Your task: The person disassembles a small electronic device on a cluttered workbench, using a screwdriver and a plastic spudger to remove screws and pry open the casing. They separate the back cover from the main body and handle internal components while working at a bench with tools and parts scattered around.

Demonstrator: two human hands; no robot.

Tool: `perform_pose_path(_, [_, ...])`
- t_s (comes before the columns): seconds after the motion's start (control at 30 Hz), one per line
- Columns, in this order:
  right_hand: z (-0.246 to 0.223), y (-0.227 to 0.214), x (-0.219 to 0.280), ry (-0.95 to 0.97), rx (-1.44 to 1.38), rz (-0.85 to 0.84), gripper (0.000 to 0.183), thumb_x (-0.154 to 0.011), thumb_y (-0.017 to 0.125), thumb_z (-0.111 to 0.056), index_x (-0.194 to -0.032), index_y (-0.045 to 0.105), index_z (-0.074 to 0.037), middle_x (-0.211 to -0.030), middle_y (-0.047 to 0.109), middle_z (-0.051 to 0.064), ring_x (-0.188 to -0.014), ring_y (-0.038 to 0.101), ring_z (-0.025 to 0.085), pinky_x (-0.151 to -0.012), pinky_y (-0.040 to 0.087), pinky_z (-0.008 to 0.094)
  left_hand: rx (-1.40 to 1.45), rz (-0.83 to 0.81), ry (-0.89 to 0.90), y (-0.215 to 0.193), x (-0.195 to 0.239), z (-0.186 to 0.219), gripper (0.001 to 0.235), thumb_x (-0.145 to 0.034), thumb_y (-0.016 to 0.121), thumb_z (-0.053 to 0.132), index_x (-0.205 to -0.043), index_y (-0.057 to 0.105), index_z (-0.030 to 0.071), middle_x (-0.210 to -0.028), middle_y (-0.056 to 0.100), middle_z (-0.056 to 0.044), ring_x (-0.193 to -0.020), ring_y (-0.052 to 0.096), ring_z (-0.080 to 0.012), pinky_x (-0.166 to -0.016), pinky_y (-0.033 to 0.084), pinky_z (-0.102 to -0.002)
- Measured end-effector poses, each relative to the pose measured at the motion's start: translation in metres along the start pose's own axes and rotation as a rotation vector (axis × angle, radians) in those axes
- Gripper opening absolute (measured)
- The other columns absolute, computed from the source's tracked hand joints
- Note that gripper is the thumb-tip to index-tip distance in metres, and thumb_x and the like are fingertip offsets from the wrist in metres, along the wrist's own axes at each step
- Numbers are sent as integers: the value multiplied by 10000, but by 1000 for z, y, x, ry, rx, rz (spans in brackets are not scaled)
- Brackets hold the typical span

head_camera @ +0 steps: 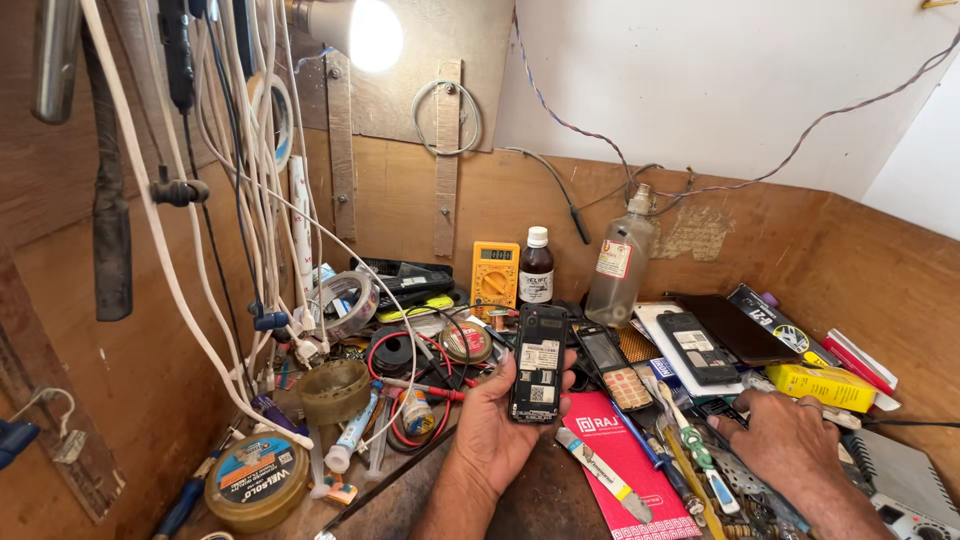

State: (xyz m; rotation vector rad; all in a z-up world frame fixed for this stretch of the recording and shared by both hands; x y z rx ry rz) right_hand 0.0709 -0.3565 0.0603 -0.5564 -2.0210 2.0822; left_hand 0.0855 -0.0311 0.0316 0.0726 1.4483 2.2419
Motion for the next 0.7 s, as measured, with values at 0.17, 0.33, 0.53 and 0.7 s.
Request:
perform_pose_path(0.17, [17,14,-18,76,-89,-9,591,-766,834,-594,-1223,792,-221,-1145,805,118,-1234,648,350,-1040,537,504,-11,-11,-29,6,5,1,549,-1034,429,387,-1420,560,19,-1322,692,-190,-1138,686,-282,-882,581,-409])
perform_pose_path(0.33, [43,29,-41,129,-231,61,690,-664,931,-549,-1235,796,-185,-1109,818,88,-1082,699,298,-944,583,466,24,-60,-45,12,6,-1,562,-1039,440,393,-1430,550,5,-1334,678,-205,-1142,679,-290,-907,578,-418])
perform_pose_path(0.53, [63,46,-48,225,-327,29,527,-730,887,-544,-1134,863,-206,-1019,805,95,-989,735,277,-894,604,453,89,-90,-50,11,3,-2,572,-1043,440,399,-1439,537,-3,-1344,665,-220,-1125,677,-299,-884,589,-423])
perform_pose_path(0.7, [65,38,-42,224,-329,57,503,-730,887,-550,-1096,881,-204,-1026,836,117,-999,756,301,-915,589,448,193,-40,-20,0,-2,-1,542,-1047,438,364,-1429,524,-10,-1336,662,-230,-1119,681,-322,-882,596,-438])
Point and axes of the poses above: each hand's wrist, its own x-axis away from the middle knuckle, its own y-axis out of the palm, z = x × y, the point moved 10 cm from there along -x, towards the middle knuckle
